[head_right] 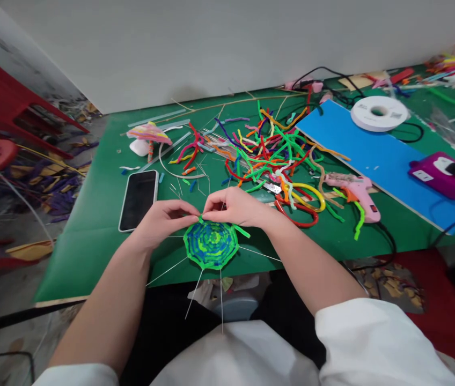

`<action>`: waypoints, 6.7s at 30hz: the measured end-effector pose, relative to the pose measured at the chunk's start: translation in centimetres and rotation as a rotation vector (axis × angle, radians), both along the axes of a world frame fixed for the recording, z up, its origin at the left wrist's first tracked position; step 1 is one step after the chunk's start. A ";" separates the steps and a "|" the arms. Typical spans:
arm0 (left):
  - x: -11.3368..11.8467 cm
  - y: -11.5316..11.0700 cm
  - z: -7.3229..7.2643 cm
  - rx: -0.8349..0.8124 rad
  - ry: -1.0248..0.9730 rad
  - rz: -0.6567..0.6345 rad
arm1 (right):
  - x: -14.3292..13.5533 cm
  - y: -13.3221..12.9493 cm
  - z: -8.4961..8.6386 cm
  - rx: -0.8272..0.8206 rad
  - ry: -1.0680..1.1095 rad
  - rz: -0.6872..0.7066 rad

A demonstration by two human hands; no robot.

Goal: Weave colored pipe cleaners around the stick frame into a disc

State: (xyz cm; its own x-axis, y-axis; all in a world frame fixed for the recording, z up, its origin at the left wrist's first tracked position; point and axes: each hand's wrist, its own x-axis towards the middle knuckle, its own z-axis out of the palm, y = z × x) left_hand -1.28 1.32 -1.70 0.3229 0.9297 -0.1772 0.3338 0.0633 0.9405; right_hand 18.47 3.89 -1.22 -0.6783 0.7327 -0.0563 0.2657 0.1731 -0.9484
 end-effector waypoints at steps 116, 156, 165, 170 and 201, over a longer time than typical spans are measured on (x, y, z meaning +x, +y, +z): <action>0.8 -0.4 -0.1 -0.076 0.031 -0.340 | 2.2 0.3 6.3 0.561 -0.809 0.505; 2.0 -1.8 0.8 0.171 -0.009 -0.411 | -2.2 5.8 6.9 -0.190 -0.752 0.546; 0.8 -1.0 -0.1 0.055 -0.097 0.069 | 3.1 3.5 5.7 -0.048 -0.440 0.263; 1.0 -0.8 0.2 0.052 -0.042 0.058 | 4.1 1.2 5.4 0.066 -0.440 0.136; 3.0 -1.5 0.0 0.064 -0.156 0.067 | 2.3 -1.2 1.9 0.145 -0.201 -0.153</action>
